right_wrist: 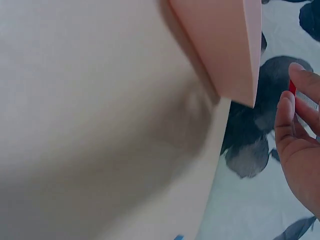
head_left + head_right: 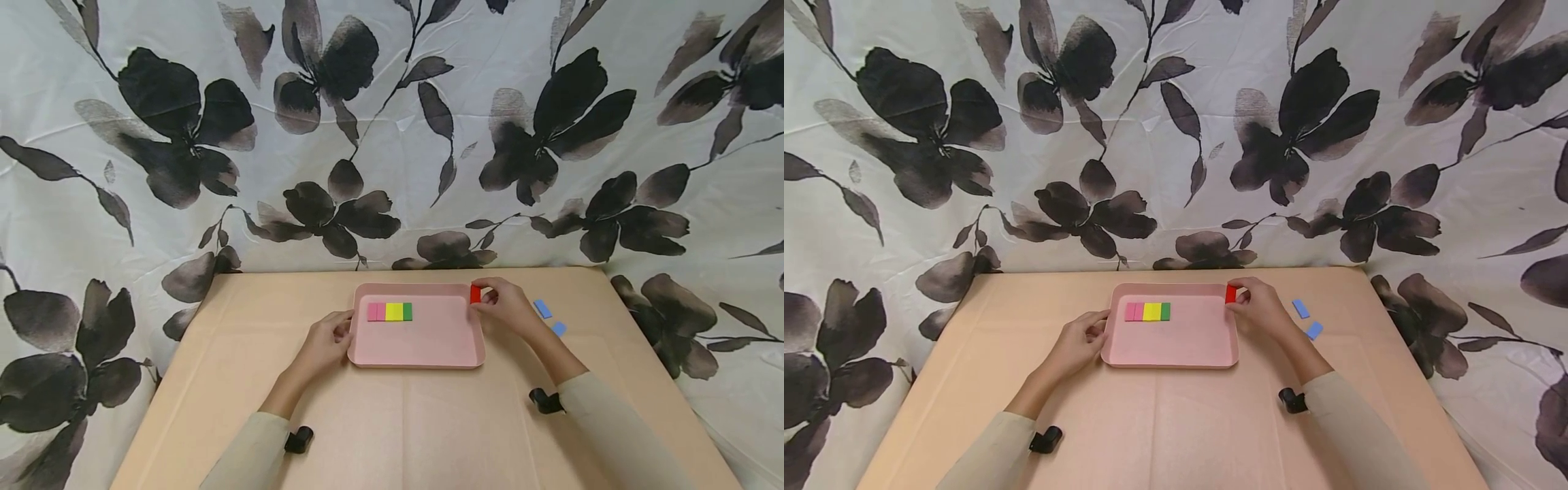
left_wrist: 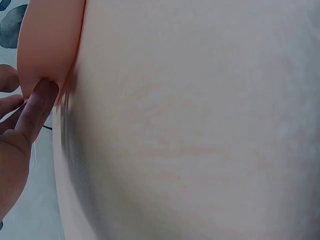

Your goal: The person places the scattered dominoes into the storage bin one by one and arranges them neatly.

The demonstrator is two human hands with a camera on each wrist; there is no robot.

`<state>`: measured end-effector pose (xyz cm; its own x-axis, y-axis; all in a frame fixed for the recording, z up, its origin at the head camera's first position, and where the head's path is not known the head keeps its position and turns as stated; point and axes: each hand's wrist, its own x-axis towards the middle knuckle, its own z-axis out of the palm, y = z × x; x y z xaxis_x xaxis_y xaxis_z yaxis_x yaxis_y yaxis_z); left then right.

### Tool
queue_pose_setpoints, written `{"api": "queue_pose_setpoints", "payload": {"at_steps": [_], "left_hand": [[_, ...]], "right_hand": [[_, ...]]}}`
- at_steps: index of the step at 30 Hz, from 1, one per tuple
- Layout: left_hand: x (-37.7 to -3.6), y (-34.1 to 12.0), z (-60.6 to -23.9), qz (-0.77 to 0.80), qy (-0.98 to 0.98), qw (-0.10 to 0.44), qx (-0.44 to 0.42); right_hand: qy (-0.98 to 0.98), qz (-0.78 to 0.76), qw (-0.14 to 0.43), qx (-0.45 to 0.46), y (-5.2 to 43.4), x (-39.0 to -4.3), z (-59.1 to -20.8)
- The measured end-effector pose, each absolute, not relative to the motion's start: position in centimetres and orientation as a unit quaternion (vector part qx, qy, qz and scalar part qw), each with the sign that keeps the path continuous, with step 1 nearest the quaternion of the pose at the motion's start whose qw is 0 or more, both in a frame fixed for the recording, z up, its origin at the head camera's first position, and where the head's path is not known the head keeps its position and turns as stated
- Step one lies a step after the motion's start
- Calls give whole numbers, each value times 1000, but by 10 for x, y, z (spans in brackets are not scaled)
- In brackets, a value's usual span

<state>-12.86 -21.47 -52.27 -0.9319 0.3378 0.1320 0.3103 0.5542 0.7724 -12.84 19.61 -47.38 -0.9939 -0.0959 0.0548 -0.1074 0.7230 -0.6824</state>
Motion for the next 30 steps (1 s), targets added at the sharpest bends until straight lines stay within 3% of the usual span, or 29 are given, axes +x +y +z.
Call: {"api": "queue_pose_setpoints", "payload": {"at_steps": [30], "left_hand": [[-131,-216,-521,440,878,22,189]], "right_hand": [[-929,341,-106,95,107,-164,-502]]}}
